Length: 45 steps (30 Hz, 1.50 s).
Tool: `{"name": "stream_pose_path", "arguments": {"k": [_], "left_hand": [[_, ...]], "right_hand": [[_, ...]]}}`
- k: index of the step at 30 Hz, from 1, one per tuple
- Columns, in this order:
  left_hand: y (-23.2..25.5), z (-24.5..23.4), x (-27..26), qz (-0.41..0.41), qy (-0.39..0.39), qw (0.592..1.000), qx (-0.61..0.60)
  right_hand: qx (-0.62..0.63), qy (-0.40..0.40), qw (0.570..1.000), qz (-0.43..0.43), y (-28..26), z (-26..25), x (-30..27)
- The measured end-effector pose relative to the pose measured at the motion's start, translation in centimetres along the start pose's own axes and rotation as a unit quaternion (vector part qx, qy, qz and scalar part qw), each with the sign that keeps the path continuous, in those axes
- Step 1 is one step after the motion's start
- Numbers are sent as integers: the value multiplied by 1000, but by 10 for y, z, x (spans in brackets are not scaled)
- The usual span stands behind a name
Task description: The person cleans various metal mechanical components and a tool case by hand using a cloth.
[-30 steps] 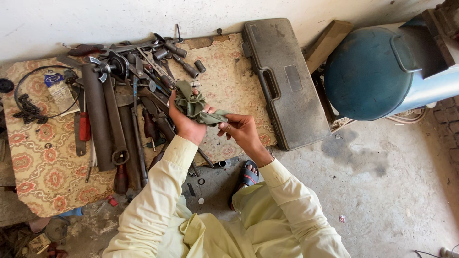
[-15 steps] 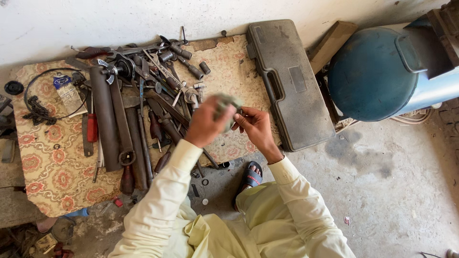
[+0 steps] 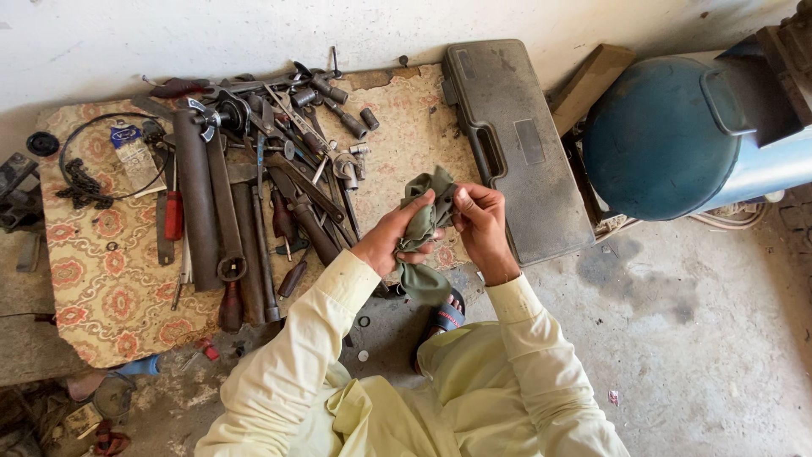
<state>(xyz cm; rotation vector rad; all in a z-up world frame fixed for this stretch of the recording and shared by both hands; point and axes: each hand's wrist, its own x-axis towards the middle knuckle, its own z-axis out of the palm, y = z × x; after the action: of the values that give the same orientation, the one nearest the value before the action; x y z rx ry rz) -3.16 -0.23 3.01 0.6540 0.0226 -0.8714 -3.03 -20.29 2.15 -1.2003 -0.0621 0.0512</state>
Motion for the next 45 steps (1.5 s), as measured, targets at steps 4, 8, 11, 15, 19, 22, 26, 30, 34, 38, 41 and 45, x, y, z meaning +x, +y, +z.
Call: {"name": "stream_pose_path", "arguments": {"k": [4,8,11,15,19,22,26,30,34,38,41,45], "left_hand": [[-15,-10,2,2,-7,996,-91],[-30,-31,14,-7,97,993,-68],[-40,-35,18,-17,98,995,-28],[-31,-25,23,-50,174,983,-3],[-21,-8,26,-56,178,982,21],[-19,-4,28,-58,183,981,30],[-14,-10,33,-51,177,983,25],[-10,-15,34,-39,175,984,8],[-6,-18,34,-22,162,986,3],[-5,-19,38,-31,196,980,3],[-9,-19,40,-10,176,984,-6],[-13,-21,40,-6,147,989,-17]], "right_hand": [[8,13,999,-28,-13,2,6],[-18,72,991,-111,-41,-12,20],[-179,24,952,-246,-61,-20,34],[-321,27,914,-247,-65,-22,82],[-418,73,887,-182,-51,-17,158],[-514,58,843,-148,-35,-19,228],[-577,54,802,-146,-15,-23,281],[-605,57,779,-154,-9,-23,302],[-619,63,773,-125,-2,-26,317],[-614,54,778,-119,9,-44,333],[-607,54,784,-118,9,-51,340],[-604,83,783,-123,-7,-37,325]]}}
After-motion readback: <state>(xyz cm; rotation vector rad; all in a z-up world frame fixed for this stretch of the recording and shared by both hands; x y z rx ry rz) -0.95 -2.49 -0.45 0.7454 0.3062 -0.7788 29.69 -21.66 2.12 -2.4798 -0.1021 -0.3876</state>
